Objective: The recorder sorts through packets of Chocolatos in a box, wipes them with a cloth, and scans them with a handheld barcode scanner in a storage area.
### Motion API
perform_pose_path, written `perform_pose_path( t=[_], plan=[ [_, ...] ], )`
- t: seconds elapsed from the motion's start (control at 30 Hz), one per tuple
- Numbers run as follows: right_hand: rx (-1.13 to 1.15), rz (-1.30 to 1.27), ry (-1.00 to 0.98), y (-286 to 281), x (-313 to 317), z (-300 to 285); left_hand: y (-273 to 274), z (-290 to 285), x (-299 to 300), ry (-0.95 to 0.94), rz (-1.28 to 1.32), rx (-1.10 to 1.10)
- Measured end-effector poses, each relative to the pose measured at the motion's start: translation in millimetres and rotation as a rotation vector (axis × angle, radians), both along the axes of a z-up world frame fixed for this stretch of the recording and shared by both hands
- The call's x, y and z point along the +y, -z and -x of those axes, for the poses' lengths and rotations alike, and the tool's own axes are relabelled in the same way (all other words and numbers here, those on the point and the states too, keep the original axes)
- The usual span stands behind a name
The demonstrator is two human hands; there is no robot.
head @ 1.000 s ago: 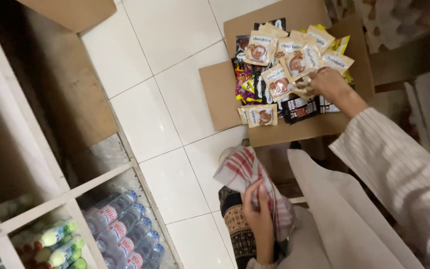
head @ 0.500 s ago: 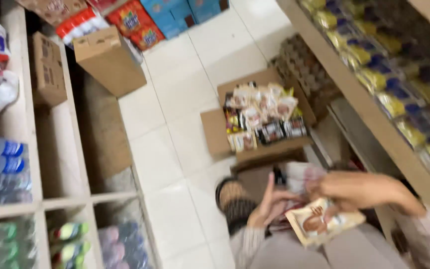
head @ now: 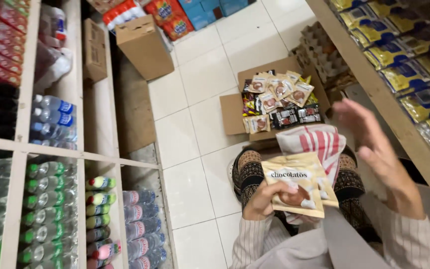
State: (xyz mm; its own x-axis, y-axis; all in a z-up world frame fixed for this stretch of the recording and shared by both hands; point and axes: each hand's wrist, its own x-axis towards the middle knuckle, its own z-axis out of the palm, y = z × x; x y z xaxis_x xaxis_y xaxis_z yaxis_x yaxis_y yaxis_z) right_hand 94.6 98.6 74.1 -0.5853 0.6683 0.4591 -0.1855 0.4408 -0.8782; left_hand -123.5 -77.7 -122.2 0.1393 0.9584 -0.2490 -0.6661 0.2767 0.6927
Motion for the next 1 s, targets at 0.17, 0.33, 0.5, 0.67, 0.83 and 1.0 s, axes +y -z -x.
perform_pose_path(
  t=[0.17, 0.33, 0.5, 0.67, 0.83, 1.0],
  plan=[
    [0.026, 1.077, -0.172, 210.3, -32.6, -34.3, -134.0, -24.5, 22.6, -0.048, 0.056, 0.043],
    [0.342, 1.25, -0.087, 149.5, -50.8, -18.4, -143.5, -42.2, 27.6, -0.118, 0.033, -0.033],
    [0.461, 0.8, 0.131, 14.5, -50.6, -19.8, -149.9, -39.7, 29.8, -0.371, -0.076, -0.05],
    [0.399, 0.464, 0.405, 13.1, -66.1, -43.9, -156.0, -44.2, 38.5, -0.484, -0.026, -0.169],
    [0.151, 0.029, 0.57, -18.6, -107.1, 4.2, -150.7, -79.2, 44.5, -0.436, -0.038, 0.152],
    [-0.469, -0.597, 0.758, -16.5, -110.0, 33.2, -142.0, -101.1, 41.1, -0.395, -0.171, 0.197]
  ],
)
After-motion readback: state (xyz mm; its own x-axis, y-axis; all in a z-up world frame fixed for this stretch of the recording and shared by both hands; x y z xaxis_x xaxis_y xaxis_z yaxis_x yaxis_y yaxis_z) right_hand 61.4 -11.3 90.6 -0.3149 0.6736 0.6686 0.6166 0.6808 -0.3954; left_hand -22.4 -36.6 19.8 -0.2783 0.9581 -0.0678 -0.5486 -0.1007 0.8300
